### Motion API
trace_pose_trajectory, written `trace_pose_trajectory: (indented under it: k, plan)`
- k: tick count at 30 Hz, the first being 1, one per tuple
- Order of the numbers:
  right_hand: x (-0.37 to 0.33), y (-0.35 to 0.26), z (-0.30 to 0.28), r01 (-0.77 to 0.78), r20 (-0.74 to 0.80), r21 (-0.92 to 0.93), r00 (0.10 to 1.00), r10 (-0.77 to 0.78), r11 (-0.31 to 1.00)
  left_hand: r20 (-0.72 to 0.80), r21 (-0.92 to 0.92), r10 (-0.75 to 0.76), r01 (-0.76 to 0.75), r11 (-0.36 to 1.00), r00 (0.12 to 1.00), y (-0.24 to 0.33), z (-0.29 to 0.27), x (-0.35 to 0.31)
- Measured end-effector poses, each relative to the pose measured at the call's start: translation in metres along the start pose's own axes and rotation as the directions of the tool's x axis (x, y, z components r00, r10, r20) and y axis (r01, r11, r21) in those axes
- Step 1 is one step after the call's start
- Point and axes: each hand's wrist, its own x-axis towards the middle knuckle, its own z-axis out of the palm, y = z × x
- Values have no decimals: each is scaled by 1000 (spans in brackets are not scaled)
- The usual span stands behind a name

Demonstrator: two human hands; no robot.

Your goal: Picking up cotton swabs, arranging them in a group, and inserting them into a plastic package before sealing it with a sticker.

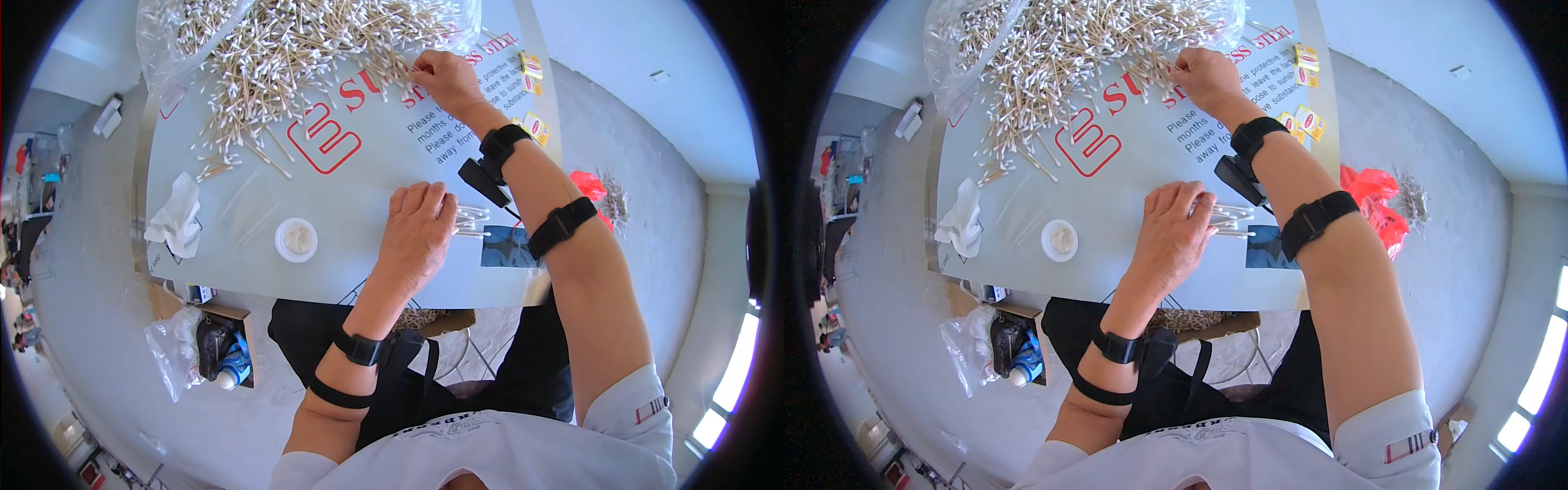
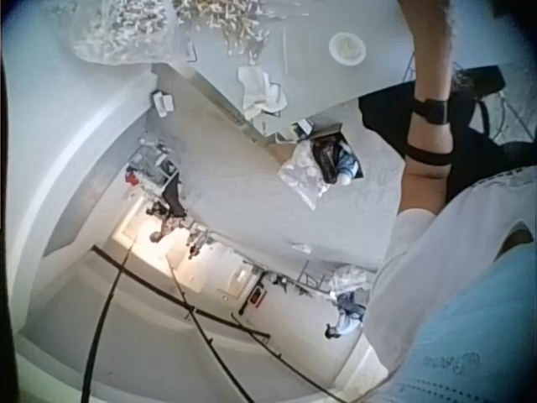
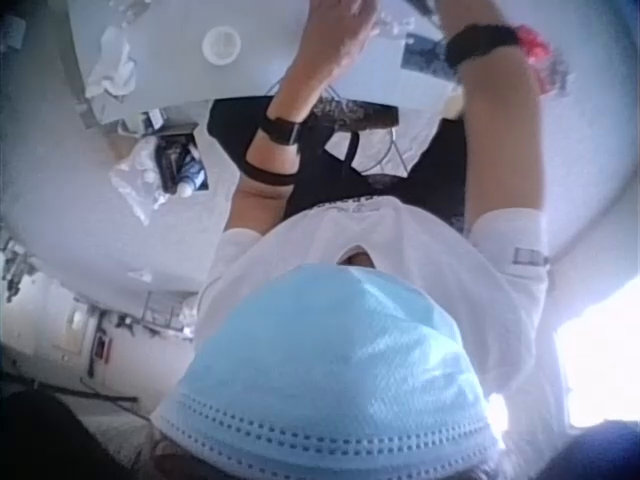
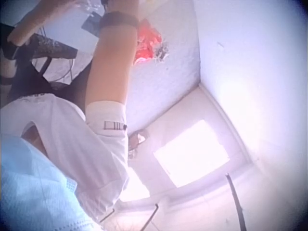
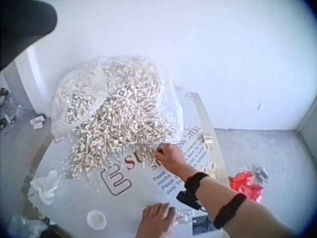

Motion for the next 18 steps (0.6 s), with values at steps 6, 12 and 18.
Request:
trace_pose_trajectory:
  k: [6,12,18]
  plan:
    - [4,-3,1,-63,0,-197,998,64,978,21,0,0,0,1000,1000,0,1,1]
    - [-45,7,-28,85,144,-104,987,-69,991,14,24,12,-12,1000,1000,2,-2,0]
    - [-115,11,-45,143,292,-61,949,-119,988,14,25,34,-34,999,999,0,4,-1]
